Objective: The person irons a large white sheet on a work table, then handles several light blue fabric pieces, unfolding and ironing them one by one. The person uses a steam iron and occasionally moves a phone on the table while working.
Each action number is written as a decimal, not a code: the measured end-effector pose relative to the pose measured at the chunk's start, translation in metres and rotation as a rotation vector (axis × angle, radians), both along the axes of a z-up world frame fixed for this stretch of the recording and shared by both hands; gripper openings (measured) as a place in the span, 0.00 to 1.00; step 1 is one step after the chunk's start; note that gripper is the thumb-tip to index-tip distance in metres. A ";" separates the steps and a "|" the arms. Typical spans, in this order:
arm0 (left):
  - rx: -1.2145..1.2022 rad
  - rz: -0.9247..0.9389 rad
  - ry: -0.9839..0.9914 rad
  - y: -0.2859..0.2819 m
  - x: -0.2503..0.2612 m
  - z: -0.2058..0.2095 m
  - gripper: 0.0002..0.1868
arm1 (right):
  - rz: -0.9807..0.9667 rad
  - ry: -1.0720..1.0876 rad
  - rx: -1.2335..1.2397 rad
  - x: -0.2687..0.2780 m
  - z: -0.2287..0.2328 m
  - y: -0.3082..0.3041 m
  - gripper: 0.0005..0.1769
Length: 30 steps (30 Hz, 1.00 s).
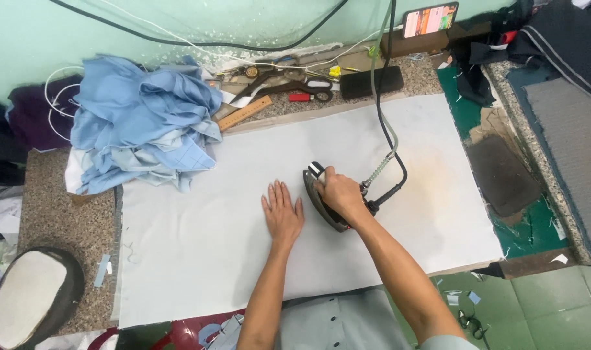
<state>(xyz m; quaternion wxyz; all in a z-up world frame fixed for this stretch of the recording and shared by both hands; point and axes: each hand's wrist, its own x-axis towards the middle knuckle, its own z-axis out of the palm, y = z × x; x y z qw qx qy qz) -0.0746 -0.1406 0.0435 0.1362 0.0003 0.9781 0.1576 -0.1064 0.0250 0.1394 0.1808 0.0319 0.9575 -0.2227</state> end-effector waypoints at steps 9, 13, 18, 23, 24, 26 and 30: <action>0.166 -0.208 0.074 0.090 -0.009 -0.003 0.37 | -0.187 -0.086 0.061 0.053 0.013 0.069 0.20; 0.132 -0.357 0.010 0.125 -0.001 0.004 0.39 | -0.287 -0.119 0.124 0.064 -0.006 0.110 0.22; -0.006 -0.448 -0.068 0.125 0.004 0.001 0.41 | -0.359 -0.108 0.123 0.068 0.003 0.130 0.19; -0.017 -0.441 -0.098 0.125 0.004 0.005 0.41 | -0.366 -0.101 0.118 0.069 0.011 0.128 0.20; -0.016 -0.440 -0.102 0.125 0.004 0.005 0.41 | -0.371 -0.101 0.114 0.069 0.015 0.127 0.20; -0.015 -0.435 -0.108 0.125 0.004 0.008 0.41 | -0.372 -0.103 0.108 0.069 0.018 0.125 0.20; -0.012 -0.438 -0.124 0.125 0.005 0.019 0.41 | -0.381 -0.099 0.112 0.070 0.016 0.127 0.21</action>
